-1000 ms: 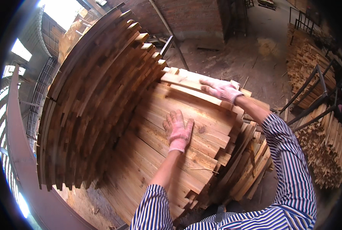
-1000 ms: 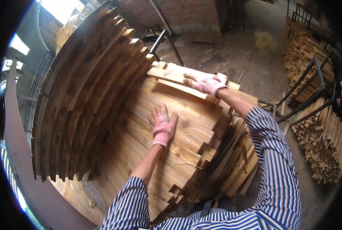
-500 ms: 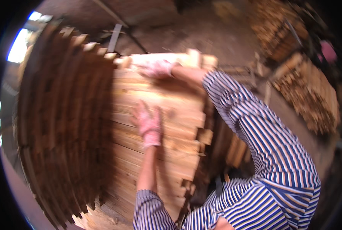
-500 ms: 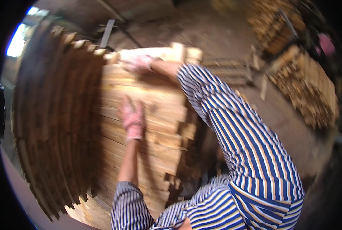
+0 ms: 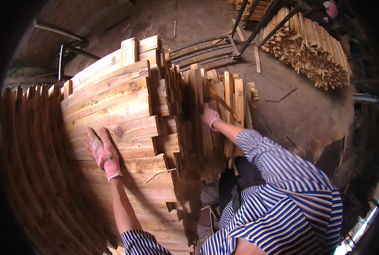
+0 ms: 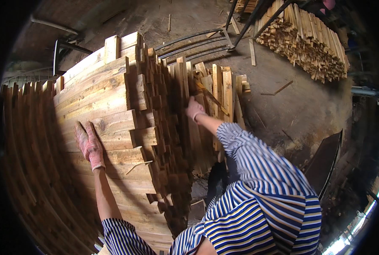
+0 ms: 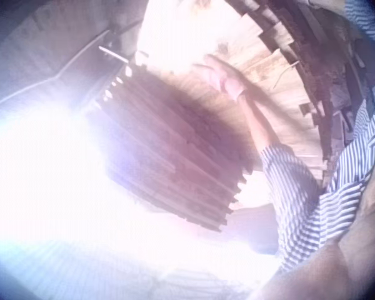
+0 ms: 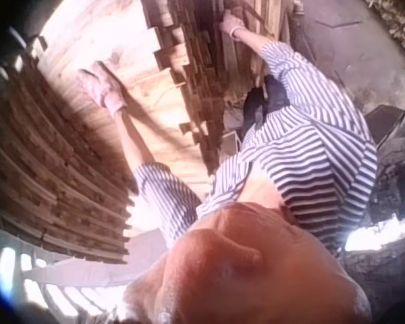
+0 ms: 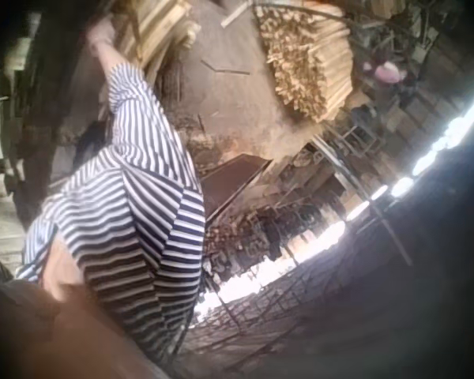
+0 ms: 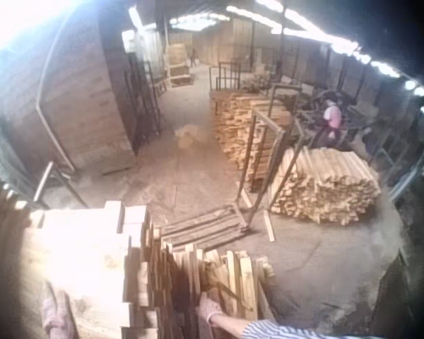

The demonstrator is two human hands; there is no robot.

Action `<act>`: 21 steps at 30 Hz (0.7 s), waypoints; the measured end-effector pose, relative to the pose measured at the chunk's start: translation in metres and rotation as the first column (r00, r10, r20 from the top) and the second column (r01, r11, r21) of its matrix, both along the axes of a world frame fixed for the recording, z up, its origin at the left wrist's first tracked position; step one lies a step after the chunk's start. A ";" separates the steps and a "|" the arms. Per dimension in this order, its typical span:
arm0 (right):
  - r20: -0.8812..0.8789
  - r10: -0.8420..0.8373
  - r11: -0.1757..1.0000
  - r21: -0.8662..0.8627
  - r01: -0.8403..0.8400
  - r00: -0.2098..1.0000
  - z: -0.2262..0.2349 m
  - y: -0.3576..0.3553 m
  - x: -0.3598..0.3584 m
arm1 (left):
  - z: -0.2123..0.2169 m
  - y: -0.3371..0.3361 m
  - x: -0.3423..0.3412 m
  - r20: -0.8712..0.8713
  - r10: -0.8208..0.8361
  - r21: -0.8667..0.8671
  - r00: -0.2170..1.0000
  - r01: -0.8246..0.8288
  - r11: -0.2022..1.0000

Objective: The person is stacking wooden planks in a lumber yard. They repeatedly pick up planks from a pile and place them onto a growing stack, aligning them carefully. The person wears gloves and a striped shirt while performing this repetitive manual labor.

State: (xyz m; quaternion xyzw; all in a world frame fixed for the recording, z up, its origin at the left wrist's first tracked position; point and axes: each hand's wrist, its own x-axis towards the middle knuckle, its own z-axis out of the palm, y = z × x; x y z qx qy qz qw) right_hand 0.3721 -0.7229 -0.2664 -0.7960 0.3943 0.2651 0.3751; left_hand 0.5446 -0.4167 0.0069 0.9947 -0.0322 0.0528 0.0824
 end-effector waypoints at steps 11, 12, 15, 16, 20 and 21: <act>0.428 -0.599 0.627 0.776 0.064 0.677 0.036 -0.060 -0.063 | -0.003 0.013 -0.006 -0.027 0.045 -0.019 0.999 -0.046 0.999; 0.355 -0.727 0.485 0.871 0.075 0.588 0.046 -0.071 -0.064 | 0.001 0.003 -0.007 -0.072 0.085 -0.020 0.994 -0.086 0.996; 0.134 -0.801 0.042 0.985 -0.168 0.583 0.160 -0.074 -0.010 | -0.009 0.026 -0.015 -0.069 0.095 0.002 0.993 -0.095 0.995; 0.255 -0.773 0.209 0.967 -0.147 0.580 0.174 -0.087 0.009 | -0.007 0.017 -0.011 -0.060 0.066 -0.009 0.996 -0.067 0.998; 0.821 -0.173 0.736 0.474 -0.482 0.544 0.233 -0.103 0.139 | 0.003 0.002 -0.005 -0.107 0.086 0.026 0.991 -0.083 0.996; 0.865 0.158 0.885 0.090 -0.457 0.476 0.272 -0.084 0.166 | 0.003 0.002 -0.007 -0.125 0.096 0.059 0.987 -0.090 0.994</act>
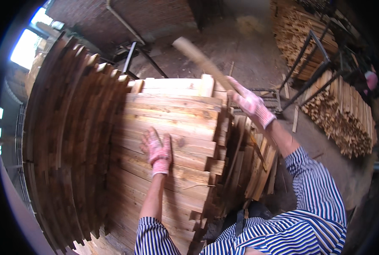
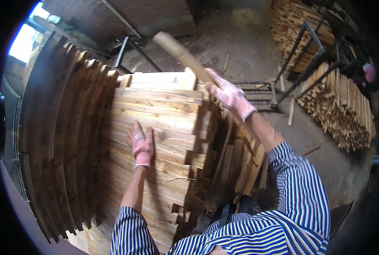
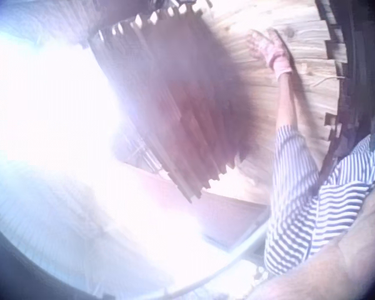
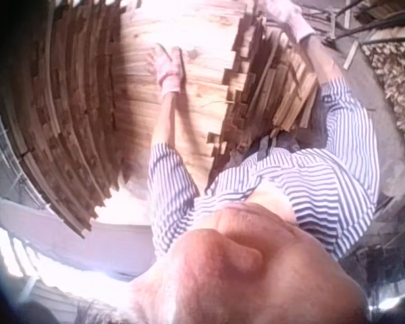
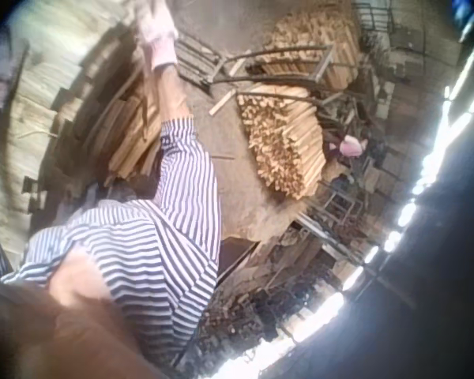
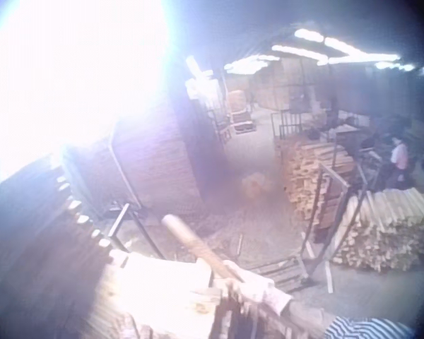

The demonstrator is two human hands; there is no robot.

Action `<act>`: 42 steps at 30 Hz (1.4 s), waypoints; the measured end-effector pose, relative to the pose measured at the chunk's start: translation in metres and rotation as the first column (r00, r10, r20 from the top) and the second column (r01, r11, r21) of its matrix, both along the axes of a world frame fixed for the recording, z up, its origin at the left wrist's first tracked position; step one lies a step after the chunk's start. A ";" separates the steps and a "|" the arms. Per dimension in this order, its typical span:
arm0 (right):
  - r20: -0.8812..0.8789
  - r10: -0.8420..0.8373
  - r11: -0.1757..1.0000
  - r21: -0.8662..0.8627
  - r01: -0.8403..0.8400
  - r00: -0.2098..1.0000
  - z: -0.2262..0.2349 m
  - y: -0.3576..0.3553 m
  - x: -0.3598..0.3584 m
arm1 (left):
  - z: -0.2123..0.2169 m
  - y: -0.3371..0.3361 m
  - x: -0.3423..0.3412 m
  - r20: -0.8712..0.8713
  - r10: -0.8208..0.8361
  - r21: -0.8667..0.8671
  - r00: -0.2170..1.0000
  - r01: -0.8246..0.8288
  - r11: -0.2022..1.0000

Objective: The person is stacking wooden planks in a lumber yard. They repeatedly pick up planks from a pile and place them onto a growing stack, aligning them carefully. The person wears gloves and a striped shirt while performing this repetitive manual labor.

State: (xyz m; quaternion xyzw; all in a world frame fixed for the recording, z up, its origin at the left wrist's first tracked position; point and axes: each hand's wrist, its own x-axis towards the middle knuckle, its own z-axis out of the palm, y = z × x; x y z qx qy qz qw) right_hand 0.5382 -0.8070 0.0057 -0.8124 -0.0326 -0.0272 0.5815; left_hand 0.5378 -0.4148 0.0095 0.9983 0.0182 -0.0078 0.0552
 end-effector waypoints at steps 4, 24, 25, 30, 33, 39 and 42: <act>-0.203 0.153 0.701 -0.668 -0.251 0.967 0.092 0.082 0.109 | 0.001 0.004 -0.004 0.018 0.005 0.022 1.000 -0.006 1.000; 0.689 -0.244 0.816 -0.234 0.528 0.683 0.002 0.025 0.082 | -0.005 -0.004 -0.002 0.112 -0.034 -0.067 0.993 0.042 0.997; 0.504 -0.527 0.780 -0.032 0.625 0.684 -0.027 0.002 0.053 | -0.008 -0.004 0.002 0.115 -0.041 -0.044 0.993 0.046 0.998; -0.688 -0.437 0.892 -0.415 0.180 0.579 -0.197 0.039 -0.110 | -0.004 0.014 -0.001 0.097 -0.034 -0.057 0.995 0.039 0.998; -0.729 -0.411 0.905 -0.396 0.153 0.547 -0.254 0.094 -0.143 | -0.007 0.010 0.006 0.124 -0.074 -0.092 0.989 0.086 0.992; -0.654 -0.433 0.876 -0.142 0.461 0.621 -0.279 0.101 -0.160 | -0.008 0.012 0.008 0.132 -0.094 -0.092 0.987 0.107 0.990; -0.584 -0.490 0.871 -0.350 0.344 0.647 -0.266 0.055 -0.179 | -0.009 0.005 0.009 0.146 -0.097 -0.058 0.985 0.106 0.993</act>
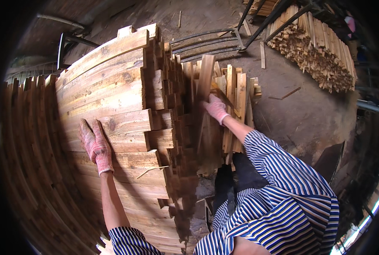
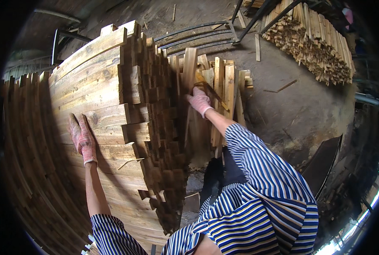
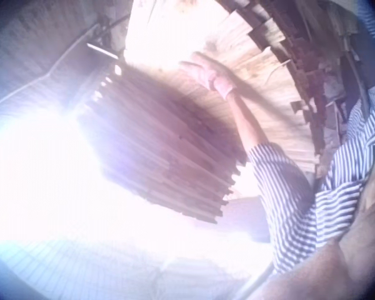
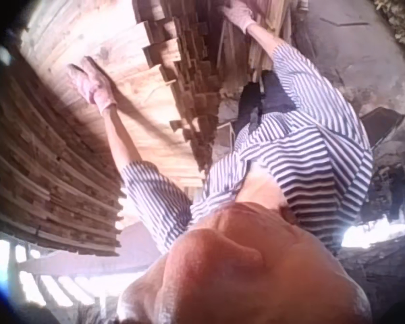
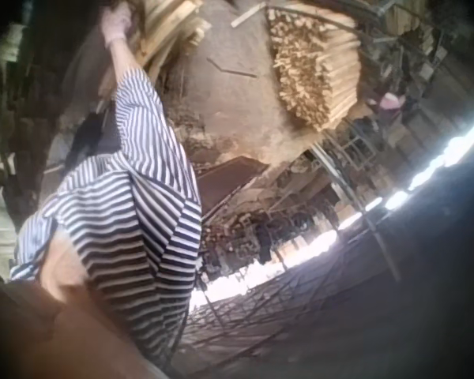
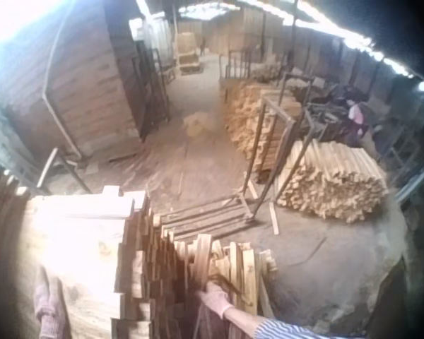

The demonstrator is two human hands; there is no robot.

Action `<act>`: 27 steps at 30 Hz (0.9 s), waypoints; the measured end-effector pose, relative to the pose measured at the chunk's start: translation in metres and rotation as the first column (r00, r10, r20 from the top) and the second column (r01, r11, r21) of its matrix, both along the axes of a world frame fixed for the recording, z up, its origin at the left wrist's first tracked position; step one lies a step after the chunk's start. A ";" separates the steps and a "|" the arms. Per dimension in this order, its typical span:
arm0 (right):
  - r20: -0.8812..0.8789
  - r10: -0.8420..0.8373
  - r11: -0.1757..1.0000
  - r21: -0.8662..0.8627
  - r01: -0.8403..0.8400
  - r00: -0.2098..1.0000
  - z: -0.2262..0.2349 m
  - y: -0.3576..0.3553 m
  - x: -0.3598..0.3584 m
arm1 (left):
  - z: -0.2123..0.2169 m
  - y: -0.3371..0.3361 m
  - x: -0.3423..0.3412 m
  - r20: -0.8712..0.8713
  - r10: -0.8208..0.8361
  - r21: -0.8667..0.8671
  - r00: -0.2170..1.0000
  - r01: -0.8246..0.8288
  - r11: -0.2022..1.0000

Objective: The person is stacking wooden planks in a lumber yard. They repeatedly pick up planks from a pile and place them onto a growing stack, aligning them carefully. The person wears gloves and a striped shirt while performing this repetitive manual labor.

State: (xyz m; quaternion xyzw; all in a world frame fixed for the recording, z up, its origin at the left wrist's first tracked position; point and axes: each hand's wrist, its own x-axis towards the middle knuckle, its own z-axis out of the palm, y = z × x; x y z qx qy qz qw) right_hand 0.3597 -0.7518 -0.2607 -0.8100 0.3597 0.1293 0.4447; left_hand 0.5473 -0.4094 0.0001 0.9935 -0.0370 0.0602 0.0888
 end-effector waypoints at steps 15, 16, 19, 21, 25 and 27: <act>0.657 -0.032 0.380 0.705 -0.599 0.753 0.268 -0.078 0.125 | 0.009 -0.007 -0.007 -0.109 0.084 -0.001 0.991 -0.085 0.996; 0.770 0.151 0.615 0.418 -0.669 0.620 0.297 -0.061 0.152 | 0.009 -0.002 -0.008 -0.107 0.090 0.008 0.990 -0.090 0.996; 0.408 0.763 0.645 -0.422 -0.638 0.501 0.314 -0.019 0.253 | 0.002 0.002 -0.012 -0.125 0.106 0.018 0.986 -0.105 0.994; 0.147 0.808 0.571 -0.435 -0.696 0.571 0.360 0.007 0.297 | 0.011 0.000 -0.015 -0.107 0.108 0.028 0.988 -0.106 0.994; 0.045 0.882 0.402 -0.593 -0.698 0.470 0.340 0.040 0.383 | 0.018 -0.012 -0.008 -0.083 0.074 0.047 0.994 -0.070 0.996; 0.188 0.849 0.507 -0.548 -0.665 0.493 0.298 0.075 0.414 | 0.019 -0.007 -0.010 -0.081 0.086 0.053 0.993 -0.082 0.995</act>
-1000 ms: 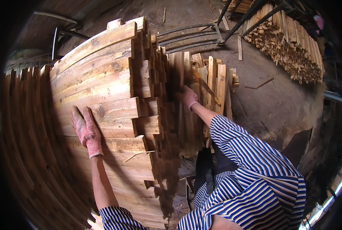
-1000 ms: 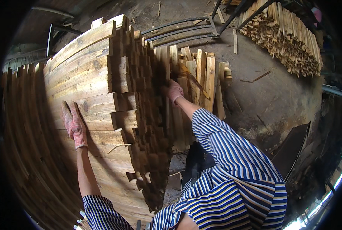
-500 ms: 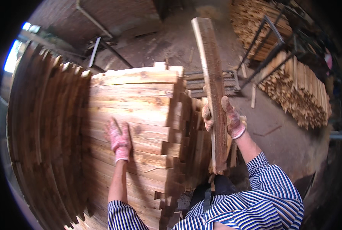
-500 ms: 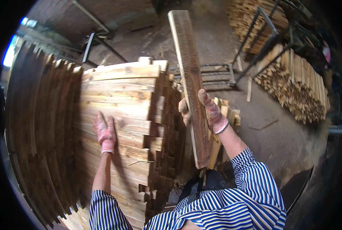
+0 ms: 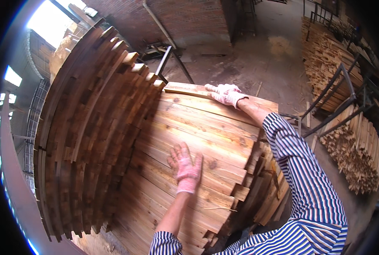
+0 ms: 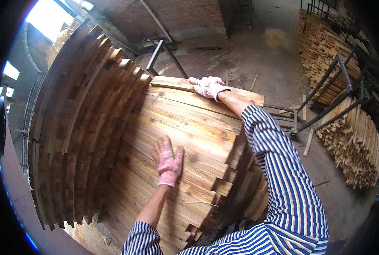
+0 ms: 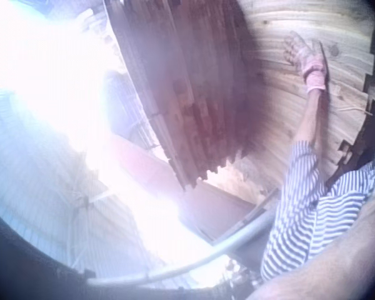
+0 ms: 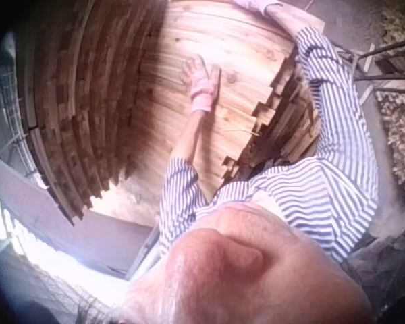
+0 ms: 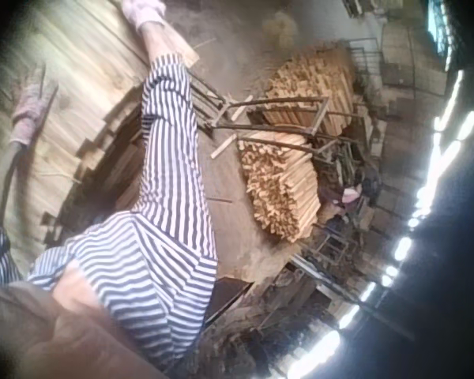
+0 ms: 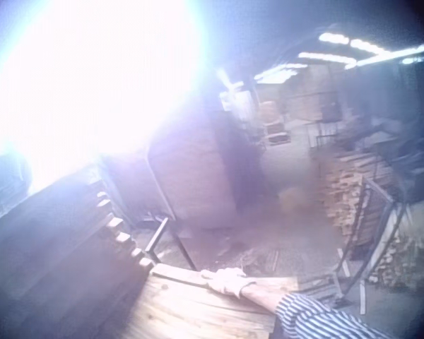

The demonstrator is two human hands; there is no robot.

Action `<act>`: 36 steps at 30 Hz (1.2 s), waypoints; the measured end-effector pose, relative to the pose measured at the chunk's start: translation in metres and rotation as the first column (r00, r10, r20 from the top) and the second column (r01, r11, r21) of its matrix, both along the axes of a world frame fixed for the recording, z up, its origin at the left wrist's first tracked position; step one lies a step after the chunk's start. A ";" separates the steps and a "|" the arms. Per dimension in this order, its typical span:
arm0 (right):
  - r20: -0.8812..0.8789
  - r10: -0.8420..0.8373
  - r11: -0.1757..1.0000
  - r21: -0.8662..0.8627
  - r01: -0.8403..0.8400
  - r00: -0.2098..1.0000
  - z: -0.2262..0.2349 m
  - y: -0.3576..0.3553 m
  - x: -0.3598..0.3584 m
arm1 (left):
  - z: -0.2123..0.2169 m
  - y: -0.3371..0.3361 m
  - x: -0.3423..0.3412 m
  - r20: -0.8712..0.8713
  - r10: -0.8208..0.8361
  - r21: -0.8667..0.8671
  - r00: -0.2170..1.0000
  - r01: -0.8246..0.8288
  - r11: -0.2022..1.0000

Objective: The person is stacking wooden planks in a lumber yard. They repeatedly pick up planks from a pile and place them onto a growing stack, aligning them carefully. The person wears gloves and a striped shirt while performing this repetitive manual labor.

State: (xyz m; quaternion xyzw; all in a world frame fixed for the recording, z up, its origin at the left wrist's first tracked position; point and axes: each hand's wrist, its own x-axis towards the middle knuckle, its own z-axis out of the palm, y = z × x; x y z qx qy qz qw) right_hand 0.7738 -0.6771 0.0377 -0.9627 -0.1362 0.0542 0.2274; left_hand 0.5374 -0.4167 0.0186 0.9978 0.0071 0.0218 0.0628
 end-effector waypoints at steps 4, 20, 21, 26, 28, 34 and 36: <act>-0.046 0.139 0.985 0.114 -0.133 0.989 -0.005 0.023 0.025 | -0.001 0.004 0.000 -0.018 0.007 0.033 1.000 -0.006 0.999; 0.301 0.162 0.934 -0.355 -0.047 0.940 -0.006 0.054 -0.030 | -0.020 0.017 -0.006 0.032 0.028 -0.058 0.999 -0.026 0.998; 0.466 0.006 0.993 -0.103 0.048 0.885 -0.013 0.027 -0.029 | -0.018 0.002 0.003 0.062 -0.030 -0.050 0.998 0.033 0.998; 0.745 -0.329 0.915 0.403 0.002 0.580 -0.039 -0.082 -0.204 | -0.019 0.011 0.005 0.103 -0.067 0.002 0.992 0.067 0.998; 0.515 -0.668 0.744 0.480 0.464 0.538 -0.112 -0.102 -0.275 | -0.022 0.017 0.005 0.129 -0.071 -0.025 0.989 0.075 0.997; -0.637 -0.642 0.568 -0.024 0.822 0.426 -0.268 -0.048 -0.505 | -0.013 0.046 -0.014 0.242 -0.109 -0.112 0.964 0.139 0.984; -0.601 -0.762 0.413 -0.164 0.896 0.241 -0.313 -0.059 -0.562 | -0.019 -0.024 -0.058 0.357 -0.238 -0.325 0.903 0.359 0.875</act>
